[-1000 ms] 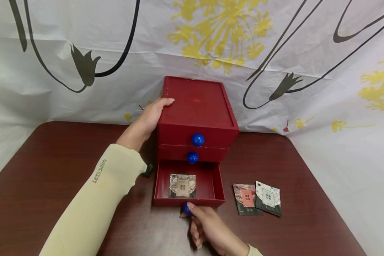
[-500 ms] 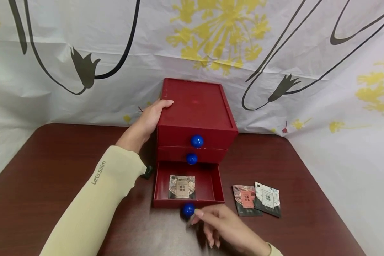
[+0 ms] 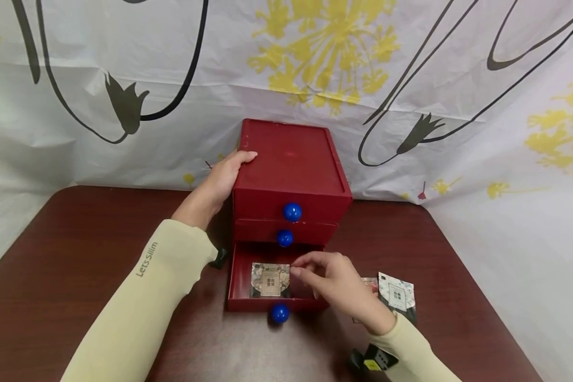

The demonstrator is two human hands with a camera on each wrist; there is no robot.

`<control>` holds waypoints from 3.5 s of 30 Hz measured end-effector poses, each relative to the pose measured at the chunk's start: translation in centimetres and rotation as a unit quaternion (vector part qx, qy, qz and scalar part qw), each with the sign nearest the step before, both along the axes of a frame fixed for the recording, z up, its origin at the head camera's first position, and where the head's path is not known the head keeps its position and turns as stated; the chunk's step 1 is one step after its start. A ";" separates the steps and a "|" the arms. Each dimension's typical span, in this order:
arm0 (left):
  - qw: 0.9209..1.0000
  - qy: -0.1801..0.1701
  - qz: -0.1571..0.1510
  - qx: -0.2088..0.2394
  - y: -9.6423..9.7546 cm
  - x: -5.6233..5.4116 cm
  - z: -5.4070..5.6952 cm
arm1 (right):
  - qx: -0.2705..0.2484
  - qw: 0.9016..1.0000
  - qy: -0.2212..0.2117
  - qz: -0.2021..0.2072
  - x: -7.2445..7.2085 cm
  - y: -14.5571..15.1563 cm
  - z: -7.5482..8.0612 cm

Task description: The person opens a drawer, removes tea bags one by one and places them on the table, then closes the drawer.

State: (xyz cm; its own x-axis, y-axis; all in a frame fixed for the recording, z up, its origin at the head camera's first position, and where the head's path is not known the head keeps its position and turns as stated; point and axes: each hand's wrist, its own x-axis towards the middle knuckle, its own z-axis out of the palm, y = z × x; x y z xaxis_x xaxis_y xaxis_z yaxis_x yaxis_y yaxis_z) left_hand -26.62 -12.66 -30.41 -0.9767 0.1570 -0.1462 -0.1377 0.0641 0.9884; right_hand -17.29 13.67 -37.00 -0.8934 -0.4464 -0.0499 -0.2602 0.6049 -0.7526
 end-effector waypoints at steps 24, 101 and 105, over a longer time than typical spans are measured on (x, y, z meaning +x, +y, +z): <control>1.000 0.016 0.007 0.007 0.5 -0.1 -0.1 | 0.242 0.950 0.195 0.006 -2.6 -2.9 -4.2; 1.000 0.012 0.010 -0.003 0.1 -0.2 -0.3 | 0.062 0.981 0.186 0.002 -3.5 16.8 4.4; 1.000 0.009 0.008 -0.005 0.1 -0.2 -0.2 | 0.092 0.983 0.158 0.010 -5.4 18.4 4.1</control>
State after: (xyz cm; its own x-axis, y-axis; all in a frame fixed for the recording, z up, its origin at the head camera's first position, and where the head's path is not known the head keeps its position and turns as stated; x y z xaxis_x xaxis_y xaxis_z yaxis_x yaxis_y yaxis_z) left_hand -26.82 -12.57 -30.60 -0.9815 0.1401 -0.1307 -0.1215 0.0725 0.9899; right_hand -22.67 32.05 -32.91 -0.8685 -0.4734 0.1472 -0.4766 0.7157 -0.5105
